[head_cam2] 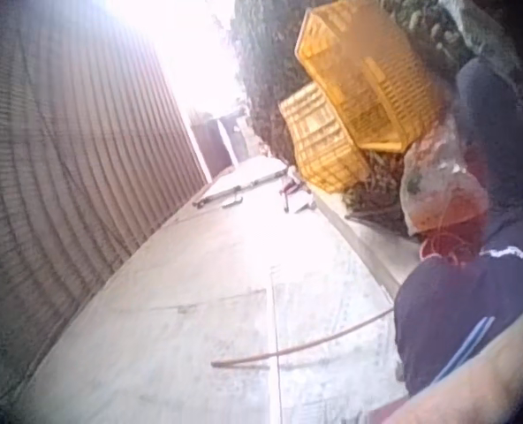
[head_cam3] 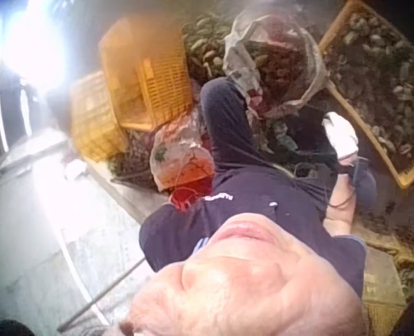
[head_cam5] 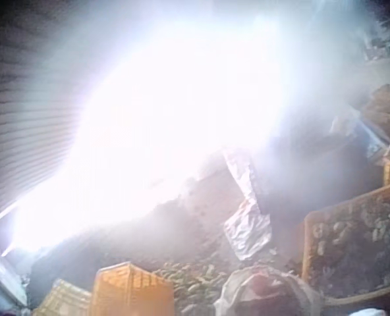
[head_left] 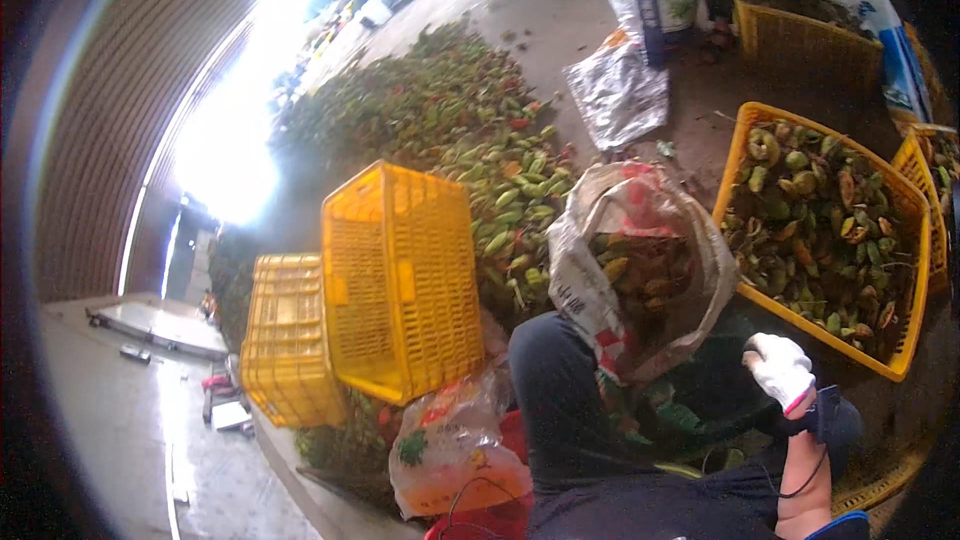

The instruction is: Manually sorting and peeling betel nuts into crates and bags.

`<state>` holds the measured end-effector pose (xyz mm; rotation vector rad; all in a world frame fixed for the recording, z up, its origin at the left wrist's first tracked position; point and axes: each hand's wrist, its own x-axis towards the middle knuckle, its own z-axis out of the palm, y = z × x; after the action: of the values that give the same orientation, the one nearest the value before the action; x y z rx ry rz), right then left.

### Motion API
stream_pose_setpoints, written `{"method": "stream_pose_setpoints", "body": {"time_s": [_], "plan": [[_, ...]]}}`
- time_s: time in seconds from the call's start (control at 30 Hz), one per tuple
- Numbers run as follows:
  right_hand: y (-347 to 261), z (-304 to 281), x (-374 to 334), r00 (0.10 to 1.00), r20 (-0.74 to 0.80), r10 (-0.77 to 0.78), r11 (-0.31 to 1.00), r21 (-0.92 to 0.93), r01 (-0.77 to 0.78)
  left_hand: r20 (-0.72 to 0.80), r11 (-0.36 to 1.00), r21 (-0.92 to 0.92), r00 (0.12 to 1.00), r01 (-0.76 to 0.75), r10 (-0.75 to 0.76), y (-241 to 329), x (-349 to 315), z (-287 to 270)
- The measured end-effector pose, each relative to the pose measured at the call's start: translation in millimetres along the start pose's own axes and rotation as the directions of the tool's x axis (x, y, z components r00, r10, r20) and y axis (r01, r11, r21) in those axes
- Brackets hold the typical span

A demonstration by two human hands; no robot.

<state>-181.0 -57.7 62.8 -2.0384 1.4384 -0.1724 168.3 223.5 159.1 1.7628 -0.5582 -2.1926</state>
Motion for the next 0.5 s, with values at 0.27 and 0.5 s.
{"method": "stream_pose_setpoints", "body": {"time_s": [0.27,0.5], "plan": [[14,23,2,0.998,0.039,-0.048,0.993,-0.104,0.052,-0.029,0.997,-0.062,0.998,-0.057,0.055,-24,-12,16],[18,31,-2,0.997,0.042,-0.068,0.994,-0.087,0.072,-0.041,0.993,-0.099,0.998,-0.059,0.056,-37,-20,25]]}}
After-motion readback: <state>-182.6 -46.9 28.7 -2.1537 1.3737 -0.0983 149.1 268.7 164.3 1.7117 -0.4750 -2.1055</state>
